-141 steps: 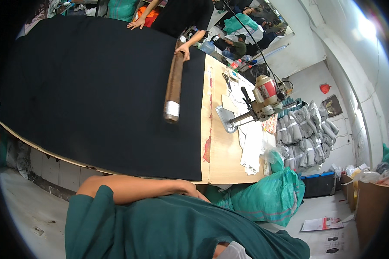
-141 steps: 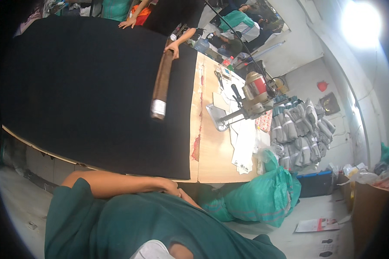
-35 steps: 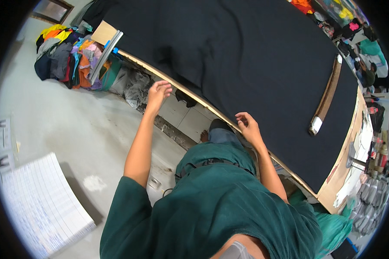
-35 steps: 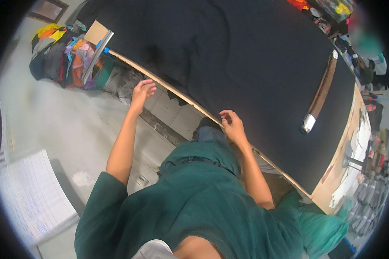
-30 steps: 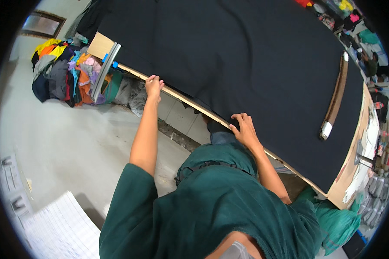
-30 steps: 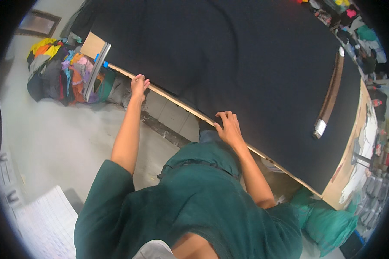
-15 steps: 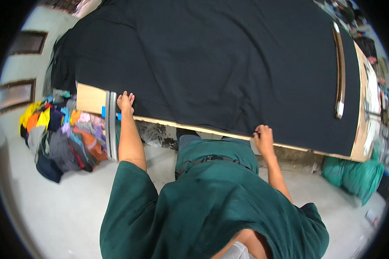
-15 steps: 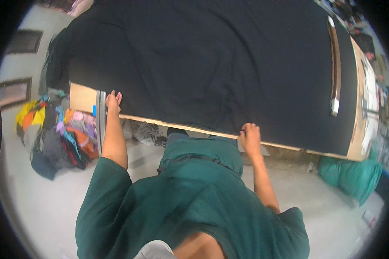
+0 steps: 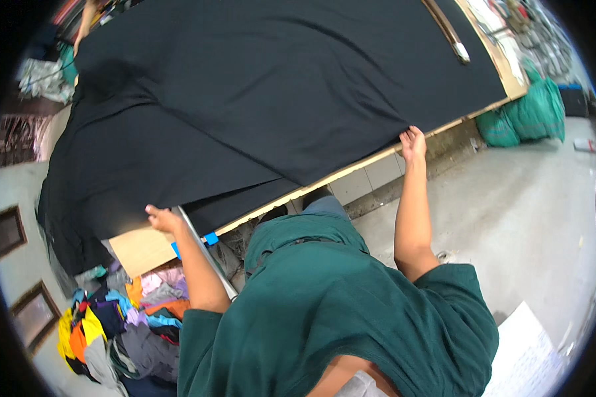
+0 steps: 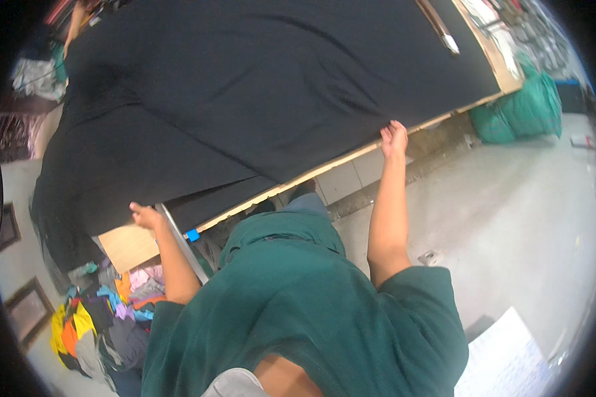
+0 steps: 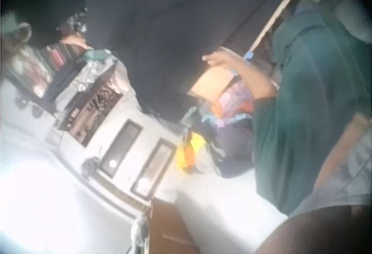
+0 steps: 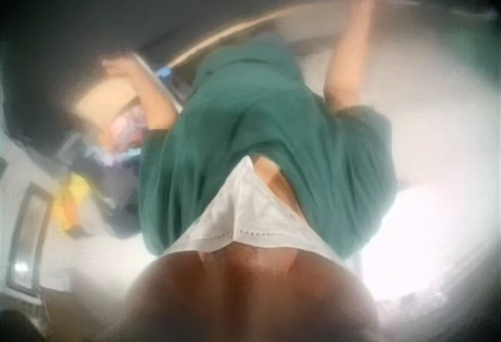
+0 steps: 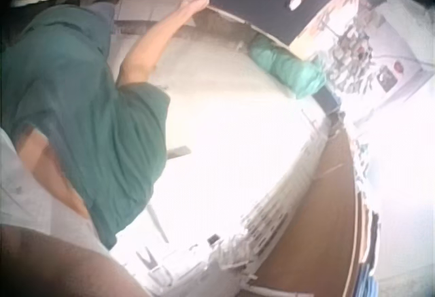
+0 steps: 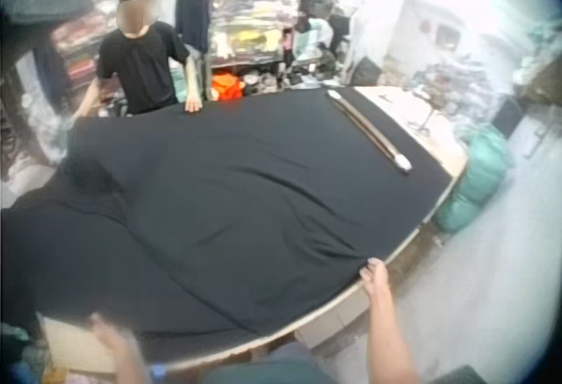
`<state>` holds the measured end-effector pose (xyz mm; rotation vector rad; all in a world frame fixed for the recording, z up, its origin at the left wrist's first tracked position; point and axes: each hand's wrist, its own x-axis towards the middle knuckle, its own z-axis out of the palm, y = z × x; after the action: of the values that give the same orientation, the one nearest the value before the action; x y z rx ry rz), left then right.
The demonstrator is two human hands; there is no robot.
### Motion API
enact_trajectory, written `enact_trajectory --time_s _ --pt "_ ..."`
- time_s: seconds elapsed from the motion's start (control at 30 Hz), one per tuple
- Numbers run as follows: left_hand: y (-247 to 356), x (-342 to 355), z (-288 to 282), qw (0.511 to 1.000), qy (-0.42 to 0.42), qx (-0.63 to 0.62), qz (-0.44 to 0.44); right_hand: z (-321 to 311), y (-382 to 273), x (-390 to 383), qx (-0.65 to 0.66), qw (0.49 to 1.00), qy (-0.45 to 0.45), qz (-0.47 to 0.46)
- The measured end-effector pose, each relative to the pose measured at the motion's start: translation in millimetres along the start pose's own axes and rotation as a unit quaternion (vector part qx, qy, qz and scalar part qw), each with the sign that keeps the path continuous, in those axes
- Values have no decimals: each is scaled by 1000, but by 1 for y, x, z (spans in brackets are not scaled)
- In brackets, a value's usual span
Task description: The person spreads a large piece of black fabric on a table and smooths it out. They then use a long, motorized electric fabric cutter to cut the fabric into straight sections, repeating the process of smoothing and cutting multiple times.
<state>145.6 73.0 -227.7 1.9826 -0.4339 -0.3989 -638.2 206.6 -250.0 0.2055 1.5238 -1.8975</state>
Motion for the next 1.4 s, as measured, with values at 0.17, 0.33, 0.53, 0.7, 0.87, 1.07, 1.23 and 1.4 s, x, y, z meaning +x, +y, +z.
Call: enact_trajectory --time_s 0.17,0.33,0.53,0.7,0.87,1.07,1.23,1.4 --pt "-26 25 -66 973 157 94 142 -6 13 -7 -114 990 71 -41" --pt "-65 42 -134 981 147 128 -16 0 39 -51 -193 975 86 -72" --pt "-108 80 -133 966 -9 -93 -242 19 60 -90 -271 955 44 -115" --pt "-122 84 -126 976 -44 -27 -212 38 103 -144 -364 924 -24 -114" --pt "-121 72 -137 973 -23 -90 -209 54 140 -188 -413 899 23 -141" --pt "-105 64 -140 976 20 -108 -186 52 127 -194 -370 921 -18 -116" --pt "-93 58 -141 975 64 -138 -161 45 125 -193 -356 928 -36 -107" --pt "-104 60 -144 970 36 -133 -201 43 130 -198 -345 932 -39 -108"
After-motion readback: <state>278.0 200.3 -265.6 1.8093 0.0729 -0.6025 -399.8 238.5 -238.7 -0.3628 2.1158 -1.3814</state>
